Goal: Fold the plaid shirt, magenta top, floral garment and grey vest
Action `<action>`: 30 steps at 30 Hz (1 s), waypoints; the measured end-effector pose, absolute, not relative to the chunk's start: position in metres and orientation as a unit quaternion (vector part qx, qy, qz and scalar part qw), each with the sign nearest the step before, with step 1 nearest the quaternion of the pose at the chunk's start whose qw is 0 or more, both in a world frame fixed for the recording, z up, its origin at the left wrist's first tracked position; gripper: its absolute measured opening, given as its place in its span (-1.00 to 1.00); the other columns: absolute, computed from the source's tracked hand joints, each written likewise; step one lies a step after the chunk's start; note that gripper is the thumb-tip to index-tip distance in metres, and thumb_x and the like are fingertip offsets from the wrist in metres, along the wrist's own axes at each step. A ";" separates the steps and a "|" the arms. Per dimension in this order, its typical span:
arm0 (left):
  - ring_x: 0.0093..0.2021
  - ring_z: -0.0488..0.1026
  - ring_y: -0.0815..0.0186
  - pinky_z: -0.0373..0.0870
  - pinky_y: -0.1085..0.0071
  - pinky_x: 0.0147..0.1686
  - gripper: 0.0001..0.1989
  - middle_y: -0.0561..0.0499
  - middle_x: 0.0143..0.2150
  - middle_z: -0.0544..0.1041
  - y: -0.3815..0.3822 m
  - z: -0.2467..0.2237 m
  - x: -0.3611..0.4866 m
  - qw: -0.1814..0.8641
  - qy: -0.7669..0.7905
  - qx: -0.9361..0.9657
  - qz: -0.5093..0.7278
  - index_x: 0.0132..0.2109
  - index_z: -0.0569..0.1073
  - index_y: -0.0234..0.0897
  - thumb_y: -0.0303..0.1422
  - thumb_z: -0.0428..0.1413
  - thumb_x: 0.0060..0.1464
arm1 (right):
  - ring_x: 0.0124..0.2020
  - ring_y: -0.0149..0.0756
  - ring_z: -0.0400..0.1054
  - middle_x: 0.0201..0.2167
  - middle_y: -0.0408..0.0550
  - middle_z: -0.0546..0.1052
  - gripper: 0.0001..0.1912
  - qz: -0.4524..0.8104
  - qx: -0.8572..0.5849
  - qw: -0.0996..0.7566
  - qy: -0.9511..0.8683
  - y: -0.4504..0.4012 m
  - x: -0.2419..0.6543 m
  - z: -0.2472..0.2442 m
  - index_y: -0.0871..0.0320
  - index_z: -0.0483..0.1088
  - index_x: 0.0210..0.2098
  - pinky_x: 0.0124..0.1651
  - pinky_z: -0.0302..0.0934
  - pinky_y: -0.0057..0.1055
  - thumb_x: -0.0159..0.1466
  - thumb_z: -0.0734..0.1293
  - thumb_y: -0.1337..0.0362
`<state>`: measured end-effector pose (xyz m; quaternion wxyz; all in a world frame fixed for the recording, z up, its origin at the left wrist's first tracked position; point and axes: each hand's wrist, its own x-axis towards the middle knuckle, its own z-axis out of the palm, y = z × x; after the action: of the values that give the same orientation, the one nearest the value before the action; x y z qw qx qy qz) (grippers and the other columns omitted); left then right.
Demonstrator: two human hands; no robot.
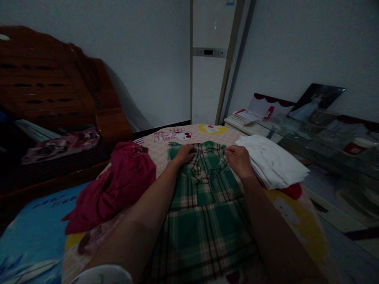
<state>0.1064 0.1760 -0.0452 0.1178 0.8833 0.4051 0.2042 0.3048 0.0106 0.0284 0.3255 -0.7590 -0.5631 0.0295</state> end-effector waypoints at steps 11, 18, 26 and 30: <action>-0.02 0.50 0.22 0.39 0.32 0.05 -0.73 -0.06 -0.04 0.59 0.163 -0.010 0.132 0.159 0.337 0.891 0.260 -0.06 0.56 -0.27 -0.41 0.10 0.09 | 0.00 -0.16 0.43 -0.06 0.02 0.57 -0.59 0.003 -0.826 0.155 -0.542 0.014 0.319 -0.025 0.00 0.47 0.07 -0.02 0.27 -0.35 0.29 0.21 0.37; -0.12 0.54 0.27 0.44 0.34 -0.04 -0.67 -0.06 -0.11 0.61 0.131 -0.007 0.168 0.352 0.206 0.877 0.254 -0.02 0.53 -0.29 -0.42 0.16 0.03 | -0.07 -0.13 0.46 -0.13 0.04 0.60 -0.66 -0.016 -0.801 0.230 -0.553 0.017 0.324 -0.027 0.10 0.52 -0.05 -0.01 0.27 -0.28 0.28 0.20 0.35; -0.02 0.51 0.15 0.41 0.24 0.02 -0.30 -0.17 0.04 0.54 0.112 -0.037 0.189 0.340 0.254 0.856 0.296 0.20 0.37 -0.34 -0.42 0.31 -0.15 | 0.04 -0.21 0.40 -0.02 0.07 0.56 -0.58 0.001 -0.648 0.407 -0.644 0.027 0.319 -0.032 0.20 0.51 -0.02 0.15 0.22 -0.31 0.26 0.12 0.40; 0.02 0.48 0.14 0.38 0.26 0.06 -0.39 -0.19 0.07 0.53 0.110 -0.039 0.194 0.302 0.320 0.827 0.349 0.16 0.40 -0.40 -0.53 0.22 -0.10 | 0.15 -0.24 0.34 0.08 0.07 0.51 -0.57 0.035 -0.589 0.450 -0.671 0.028 0.310 -0.034 0.22 0.47 0.05 0.24 0.15 -0.30 0.32 0.12 0.31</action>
<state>0.1945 0.1097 -0.0390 0.3023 0.8274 0.3200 0.3488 0.3103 0.0279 -0.0339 0.4495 -0.5892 -0.6705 0.0349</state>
